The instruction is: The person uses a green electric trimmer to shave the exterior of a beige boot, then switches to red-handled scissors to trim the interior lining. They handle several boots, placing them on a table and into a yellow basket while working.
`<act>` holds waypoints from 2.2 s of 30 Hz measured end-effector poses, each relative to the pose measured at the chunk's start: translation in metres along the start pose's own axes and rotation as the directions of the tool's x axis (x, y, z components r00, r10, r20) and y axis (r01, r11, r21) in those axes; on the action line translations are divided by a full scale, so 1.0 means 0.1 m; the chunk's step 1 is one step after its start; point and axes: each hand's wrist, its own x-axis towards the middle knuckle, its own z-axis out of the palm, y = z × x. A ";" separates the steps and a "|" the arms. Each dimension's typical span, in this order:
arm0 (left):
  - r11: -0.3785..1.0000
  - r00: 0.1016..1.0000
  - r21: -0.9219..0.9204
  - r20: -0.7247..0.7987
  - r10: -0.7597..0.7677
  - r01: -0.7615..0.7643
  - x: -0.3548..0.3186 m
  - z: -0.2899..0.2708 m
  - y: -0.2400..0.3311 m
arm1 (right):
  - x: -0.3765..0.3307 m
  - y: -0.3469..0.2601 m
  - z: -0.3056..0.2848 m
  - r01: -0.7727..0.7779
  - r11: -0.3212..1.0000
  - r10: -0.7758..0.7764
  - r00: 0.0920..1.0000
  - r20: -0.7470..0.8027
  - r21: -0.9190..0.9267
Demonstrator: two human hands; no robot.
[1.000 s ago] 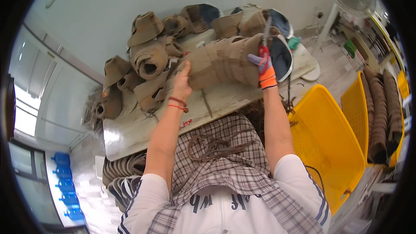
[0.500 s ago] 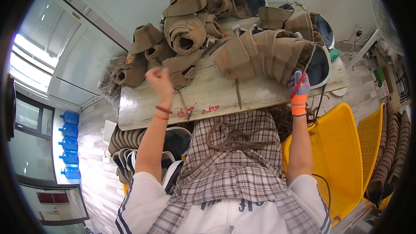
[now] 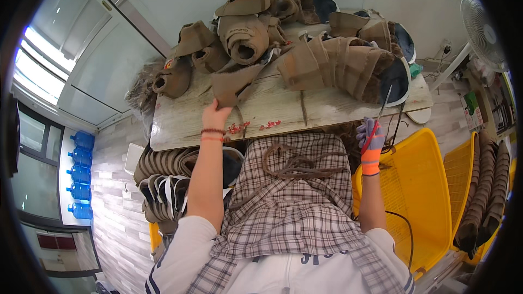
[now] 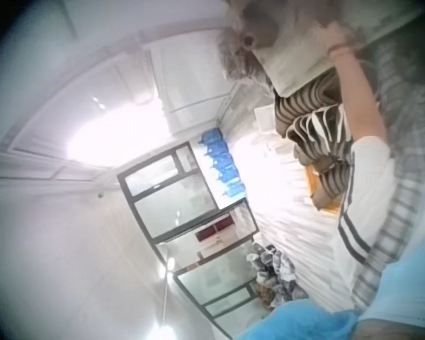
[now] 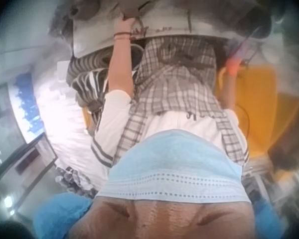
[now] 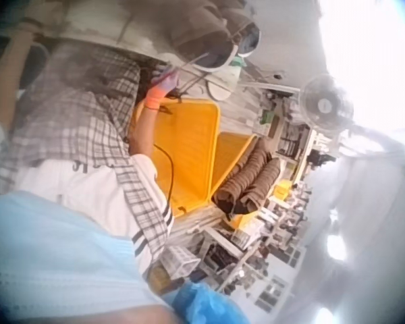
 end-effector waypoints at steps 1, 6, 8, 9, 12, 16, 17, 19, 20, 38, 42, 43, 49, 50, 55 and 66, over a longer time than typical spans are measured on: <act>0.991 0.998 0.133 -0.054 -0.028 0.035 -0.24 -0.01 0.17 | -0.08 0.01 -0.02 0.041 0.998 -0.040 0.999 0.010 -0.045; 0.293 0.897 -0.951 -0.217 -0.385 -0.105 -0.74 -0.24 0.22 | -0.43 -0.12 0.17 0.225 0.929 -0.181 0.969 0.168 -0.294; 0.373 0.905 -0.915 -0.282 -0.319 -0.154 -1.00 -0.40 0.29 | -0.49 -0.12 0.29 0.297 0.897 -0.206 0.936 0.285 -0.329; 0.393 0.914 -0.907 -0.280 -0.294 -0.152 -1.14 -0.46 0.38 | -0.61 -0.17 0.46 0.362 0.865 -0.231 0.902 0.364 -0.348; 0.445 0.943 -0.891 -0.220 -0.248 -0.091 -1.44 -0.62 0.49 | -0.93 -0.30 0.86 0.584 0.564 -0.280 0.800 0.530 -0.584; 0.495 1.000 -0.869 0.001 0.018 -0.008 -1.70 -0.76 0.32 | -1.22 -0.56 1.41 0.870 0.009 -0.245 0.479 0.843 -0.493; 0.486 0.998 -0.873 0.003 -0.068 0.036 -1.76 -0.74 0.31 | -1.28 -0.59 1.50 0.875 -0.012 -0.176 0.475 0.862 -0.485; 0.488 0.997 -0.872 0.007 -0.073 0.041 -1.87 -0.62 0.43 | -1.33 -0.59 1.63 0.898 -0.100 -0.102 0.418 0.903 -0.427; 0.489 0.997 -0.871 0.012 -0.073 0.047 -1.88 -0.57 0.45 | -1.33 -0.56 1.66 0.906 -0.101 -0.052 0.407 0.912 -0.410; 0.605 0.972 -0.796 -0.112 -0.207 0.037 -1.85 -0.13 0.65 | -1.22 -0.11 1.75 0.868 -0.191 0.392 0.495 0.775 -0.458; 0.610 0.974 -0.792 -0.108 -0.198 0.036 -1.85 -0.12 0.64 | -1.20 -0.09 1.69 0.850 -0.168 0.404 0.521 0.752 -0.499; 0.612 0.975 -0.790 -0.107 -0.196 0.037 -1.85 -0.12 0.63 | -1.20 -0.10 1.68 0.849 -0.171 0.398 0.523 0.754 -0.500; 0.620 0.974 -0.784 -0.118 -0.194 0.028 -1.82 -0.09 0.63 | -1.21 -0.11 1.70 0.840 -0.182 0.413 0.537 0.735 -0.511; 0.624 0.974 -0.781 -0.120 -0.192 0.027 -1.82 -0.09 0.63 | -1.20 -0.09 1.68 0.847 -0.169 0.413 0.526 0.744 -0.504; 0.629 0.969 -0.777 -0.126 -0.214 0.038 -1.83 -0.05 0.67 | -1.20 -0.13 1.70 0.823 -0.156 0.488 0.545 0.682 -0.546; 0.593 0.967 -0.800 -0.064 -0.245 0.097 -1.86 -0.05 0.68 | -1.21 -0.21 1.71 0.805 -0.109 0.327 0.583 0.743 -0.584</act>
